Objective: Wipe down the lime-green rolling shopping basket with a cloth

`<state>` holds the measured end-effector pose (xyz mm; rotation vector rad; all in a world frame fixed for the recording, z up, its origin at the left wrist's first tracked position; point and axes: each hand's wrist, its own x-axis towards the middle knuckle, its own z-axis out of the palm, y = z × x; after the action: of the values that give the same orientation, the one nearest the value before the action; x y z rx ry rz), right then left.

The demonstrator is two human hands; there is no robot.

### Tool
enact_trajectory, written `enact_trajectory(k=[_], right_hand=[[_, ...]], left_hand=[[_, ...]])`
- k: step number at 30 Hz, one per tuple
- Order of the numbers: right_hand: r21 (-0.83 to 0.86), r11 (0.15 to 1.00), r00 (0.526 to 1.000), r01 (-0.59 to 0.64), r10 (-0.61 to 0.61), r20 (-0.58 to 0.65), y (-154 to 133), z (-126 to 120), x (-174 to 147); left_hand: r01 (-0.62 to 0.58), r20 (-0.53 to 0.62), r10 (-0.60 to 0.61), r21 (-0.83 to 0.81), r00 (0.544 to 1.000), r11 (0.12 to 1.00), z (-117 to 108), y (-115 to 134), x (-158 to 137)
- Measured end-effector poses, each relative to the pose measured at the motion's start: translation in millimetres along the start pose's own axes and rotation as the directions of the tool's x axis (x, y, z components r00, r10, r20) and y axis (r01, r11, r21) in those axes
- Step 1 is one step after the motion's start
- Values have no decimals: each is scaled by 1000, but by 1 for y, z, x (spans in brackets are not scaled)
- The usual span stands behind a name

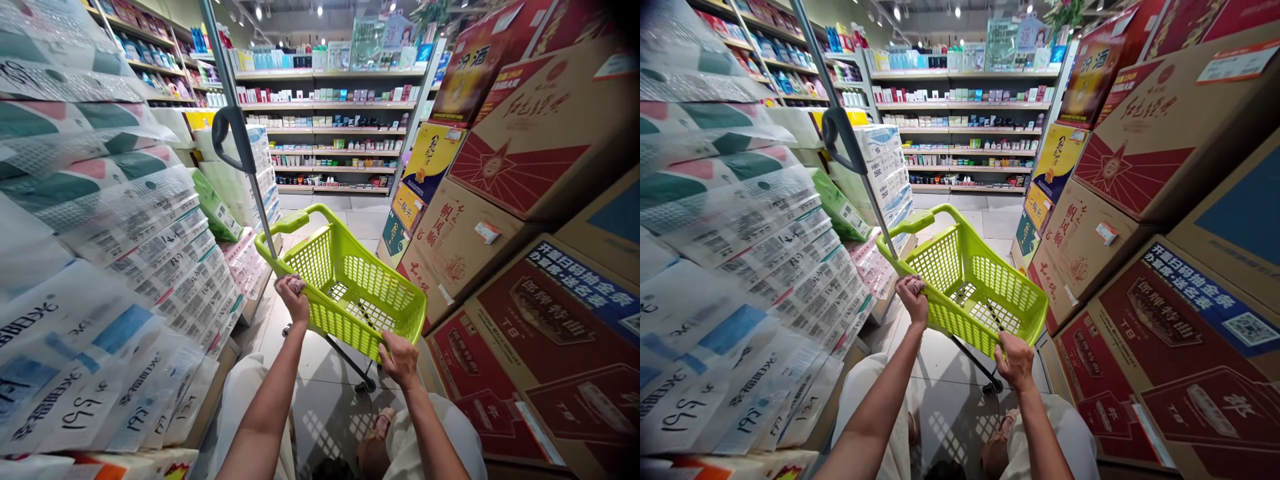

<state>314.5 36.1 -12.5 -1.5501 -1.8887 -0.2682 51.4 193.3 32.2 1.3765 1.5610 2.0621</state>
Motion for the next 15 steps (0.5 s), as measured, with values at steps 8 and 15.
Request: enact_trajectory(k=[8, 15], right_hand=[[5, 1000, 1000, 0, 0, -22, 10, 5, -2], [7, 999, 998, -53, 53, 26, 10, 1, -2]], left_hand=[[-165, 271, 163, -15, 949, 986, -18, 14, -20], [-221, 453, 103, 215, 886, 951, 1, 49, 35]])
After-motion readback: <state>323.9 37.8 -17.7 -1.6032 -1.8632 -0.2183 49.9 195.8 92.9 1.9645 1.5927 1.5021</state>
